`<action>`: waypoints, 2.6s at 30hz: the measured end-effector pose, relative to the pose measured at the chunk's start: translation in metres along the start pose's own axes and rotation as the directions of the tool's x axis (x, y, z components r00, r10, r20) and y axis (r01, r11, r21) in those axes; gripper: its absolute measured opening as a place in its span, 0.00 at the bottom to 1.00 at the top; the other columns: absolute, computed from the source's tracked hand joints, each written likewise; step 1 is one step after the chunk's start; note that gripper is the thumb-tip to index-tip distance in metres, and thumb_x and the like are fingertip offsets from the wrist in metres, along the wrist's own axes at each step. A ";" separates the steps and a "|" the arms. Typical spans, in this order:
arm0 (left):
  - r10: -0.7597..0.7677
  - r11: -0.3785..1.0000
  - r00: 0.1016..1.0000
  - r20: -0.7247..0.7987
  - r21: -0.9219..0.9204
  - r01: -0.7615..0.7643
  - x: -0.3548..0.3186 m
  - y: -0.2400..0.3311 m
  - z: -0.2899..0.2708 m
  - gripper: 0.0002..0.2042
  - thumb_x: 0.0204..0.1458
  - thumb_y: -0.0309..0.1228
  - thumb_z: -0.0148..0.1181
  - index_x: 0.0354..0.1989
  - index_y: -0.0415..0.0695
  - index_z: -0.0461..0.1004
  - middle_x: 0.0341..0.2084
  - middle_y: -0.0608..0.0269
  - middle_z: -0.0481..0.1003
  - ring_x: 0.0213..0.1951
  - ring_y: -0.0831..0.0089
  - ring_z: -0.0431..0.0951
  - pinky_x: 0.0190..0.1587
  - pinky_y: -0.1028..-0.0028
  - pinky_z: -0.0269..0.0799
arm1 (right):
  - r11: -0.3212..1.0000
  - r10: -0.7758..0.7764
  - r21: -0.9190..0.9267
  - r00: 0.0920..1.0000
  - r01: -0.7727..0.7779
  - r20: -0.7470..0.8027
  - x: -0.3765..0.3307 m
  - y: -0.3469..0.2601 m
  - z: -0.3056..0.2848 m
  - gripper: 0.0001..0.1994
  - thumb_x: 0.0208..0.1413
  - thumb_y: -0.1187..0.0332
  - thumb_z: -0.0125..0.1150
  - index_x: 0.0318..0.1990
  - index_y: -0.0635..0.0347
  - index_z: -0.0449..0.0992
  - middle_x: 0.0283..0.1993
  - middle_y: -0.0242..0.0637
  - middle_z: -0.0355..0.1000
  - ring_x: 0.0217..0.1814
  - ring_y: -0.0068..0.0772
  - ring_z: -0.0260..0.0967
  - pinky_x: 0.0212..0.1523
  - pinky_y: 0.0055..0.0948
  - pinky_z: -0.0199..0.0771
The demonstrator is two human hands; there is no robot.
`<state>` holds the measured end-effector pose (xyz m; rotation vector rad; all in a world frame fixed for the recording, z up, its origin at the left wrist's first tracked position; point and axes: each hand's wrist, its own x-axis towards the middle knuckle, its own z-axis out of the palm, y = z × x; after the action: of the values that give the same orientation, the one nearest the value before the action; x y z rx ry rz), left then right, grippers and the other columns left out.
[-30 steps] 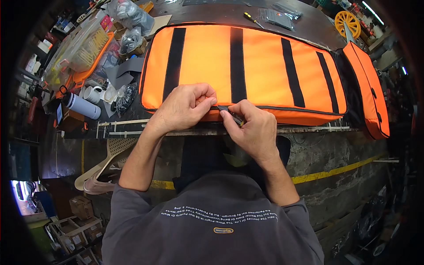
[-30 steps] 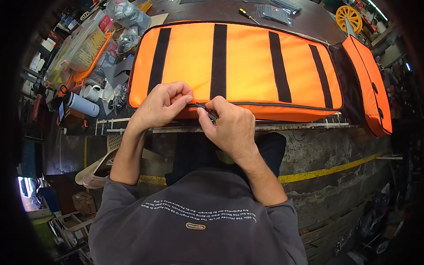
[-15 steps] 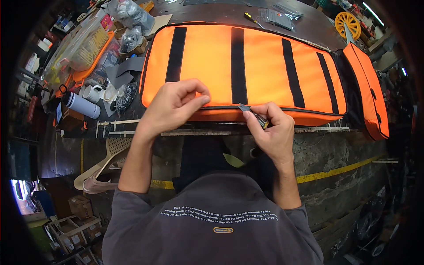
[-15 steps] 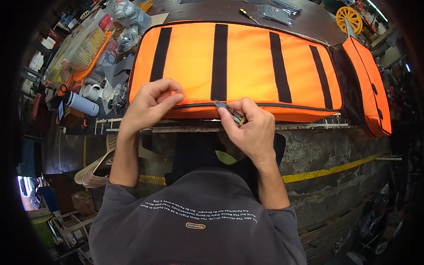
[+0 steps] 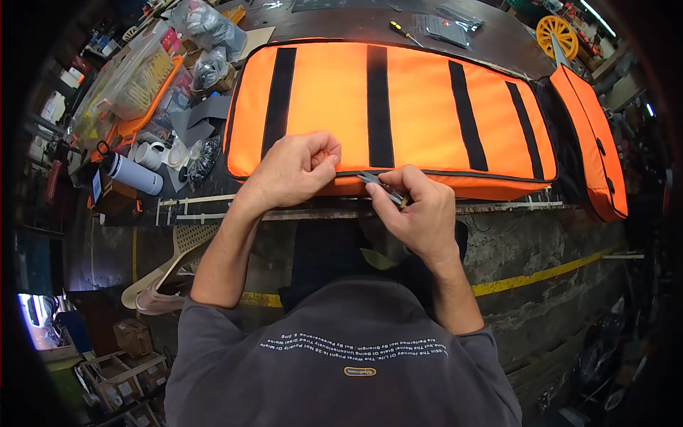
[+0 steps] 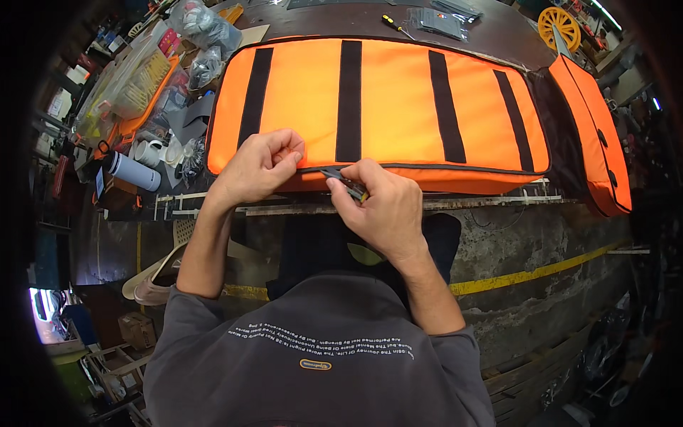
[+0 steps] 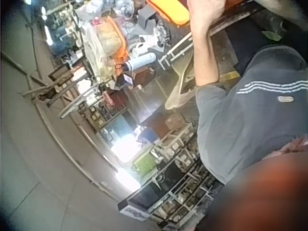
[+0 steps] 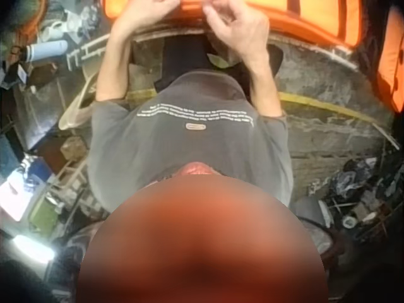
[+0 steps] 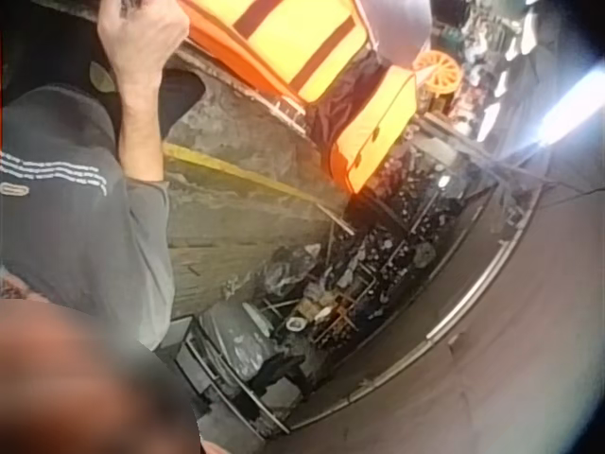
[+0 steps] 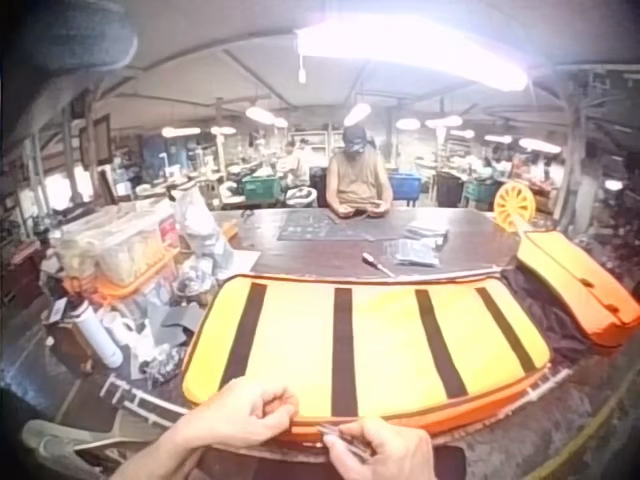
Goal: Finishing and inspecting an orange mesh bag by trimming threads and checking zippers.
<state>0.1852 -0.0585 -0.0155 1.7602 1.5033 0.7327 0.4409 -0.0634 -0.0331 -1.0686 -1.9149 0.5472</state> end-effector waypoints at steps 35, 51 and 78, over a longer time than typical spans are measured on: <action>0.476 0.833 0.878 -0.041 0.340 -0.436 0.011 -0.004 -0.004 0.06 0.51 0.28 0.71 0.38 0.46 0.86 0.26 0.59 0.83 0.27 0.63 0.84 0.31 0.67 0.76 | 0.996 -0.048 -0.072 0.999 0.047 -0.005 0.005 -0.007 0.019 0.12 0.59 0.61 0.79 0.34 0.57 0.82 0.28 0.37 0.83 0.25 0.42 0.82 0.28 0.38 0.80; 0.470 0.853 0.881 -0.064 0.290 -0.434 0.012 -0.003 -0.009 0.06 0.56 0.32 0.72 0.40 0.49 0.88 0.33 0.63 0.87 0.33 0.62 0.87 0.35 0.68 0.81 | 0.995 -0.032 -0.097 0.998 0.027 -0.050 -0.004 -0.003 0.009 0.10 0.58 0.65 0.82 0.34 0.59 0.84 0.26 0.36 0.82 0.24 0.32 0.81 0.27 0.30 0.76; -0.097 0.787 0.672 -0.734 0.357 0.503 -0.127 -0.084 -0.104 0.09 0.60 0.32 0.74 0.45 0.42 0.85 0.61 0.50 0.80 0.61 0.49 0.80 0.61 0.64 0.76 | 0.995 0.088 0.047 0.995 -0.086 -0.048 0.007 0.002 -0.015 0.09 0.58 0.70 0.81 0.38 0.64 0.85 0.27 0.36 0.82 0.26 0.20 0.78 0.29 0.24 0.74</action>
<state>0.0327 -0.1615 -0.0185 1.5731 2.6866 0.8890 0.4524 -0.0570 -0.0229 -1.1301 -1.8109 0.6041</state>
